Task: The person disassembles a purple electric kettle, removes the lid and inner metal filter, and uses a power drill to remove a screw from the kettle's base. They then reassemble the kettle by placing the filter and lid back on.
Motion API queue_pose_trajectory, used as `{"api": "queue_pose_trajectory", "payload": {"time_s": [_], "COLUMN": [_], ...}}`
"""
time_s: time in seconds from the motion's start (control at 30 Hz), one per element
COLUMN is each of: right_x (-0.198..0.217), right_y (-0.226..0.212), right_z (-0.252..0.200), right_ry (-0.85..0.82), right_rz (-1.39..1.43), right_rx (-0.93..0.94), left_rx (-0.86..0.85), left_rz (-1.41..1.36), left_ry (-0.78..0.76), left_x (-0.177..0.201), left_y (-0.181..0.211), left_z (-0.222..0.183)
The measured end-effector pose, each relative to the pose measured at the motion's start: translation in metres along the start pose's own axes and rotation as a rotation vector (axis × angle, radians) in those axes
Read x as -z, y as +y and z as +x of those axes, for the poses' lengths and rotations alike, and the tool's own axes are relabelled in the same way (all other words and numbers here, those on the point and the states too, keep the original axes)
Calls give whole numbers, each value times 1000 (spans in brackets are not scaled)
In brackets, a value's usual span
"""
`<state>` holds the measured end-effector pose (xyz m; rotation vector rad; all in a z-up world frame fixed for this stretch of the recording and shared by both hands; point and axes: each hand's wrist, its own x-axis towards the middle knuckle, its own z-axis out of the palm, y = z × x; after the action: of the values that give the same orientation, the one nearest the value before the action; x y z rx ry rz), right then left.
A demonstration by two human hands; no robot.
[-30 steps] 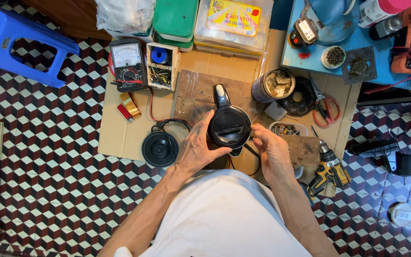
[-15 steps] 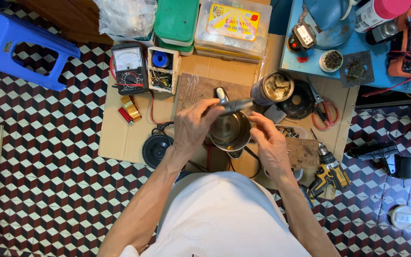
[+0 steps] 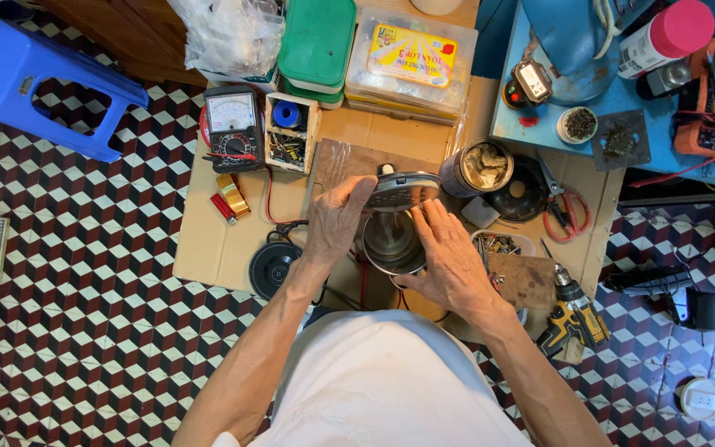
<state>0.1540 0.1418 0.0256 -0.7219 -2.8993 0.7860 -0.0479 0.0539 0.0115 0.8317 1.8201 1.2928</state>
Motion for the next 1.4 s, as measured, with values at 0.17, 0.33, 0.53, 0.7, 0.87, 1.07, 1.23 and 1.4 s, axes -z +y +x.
{"api": "queue_pose_trajectory", "payload": {"time_s": [0.17, 0.33, 0.53, 0.7, 0.87, 1.07, 1.23, 1.4], "right_x": [-4, 2, 18, -2, -30, -48, -51, -36], "right_y": [7, 8, 4, 16, 39, 49, 34, 8], "right_z": [4, 14, 8, -3, -26, -34, -25, -35], "right_ry": [26, 52, 71, -9, -96, -174, -223, -151], "right_rz": [144, 211, 474, 685, 862, 875, 838, 849], "right_rx": [87, 24, -104, -350, -454, -522, -431, -366], "left_rx": [183, -170, 244, 371, 189, 247, 318, 159], "left_rz": [-379, 47, 75, -30, -27, -101, -111, -149], "left_ry": [34, -87, -88, -92, -249, -366, -462, -575], "left_x": [-9, -16, -33, -43, -43, -34, -12, -1], "left_y": [-48, -72, -45, -35, -36, -40, -52, -55], "left_z": [4, -20, -25, -21, -40, -45, -48, -56]}}
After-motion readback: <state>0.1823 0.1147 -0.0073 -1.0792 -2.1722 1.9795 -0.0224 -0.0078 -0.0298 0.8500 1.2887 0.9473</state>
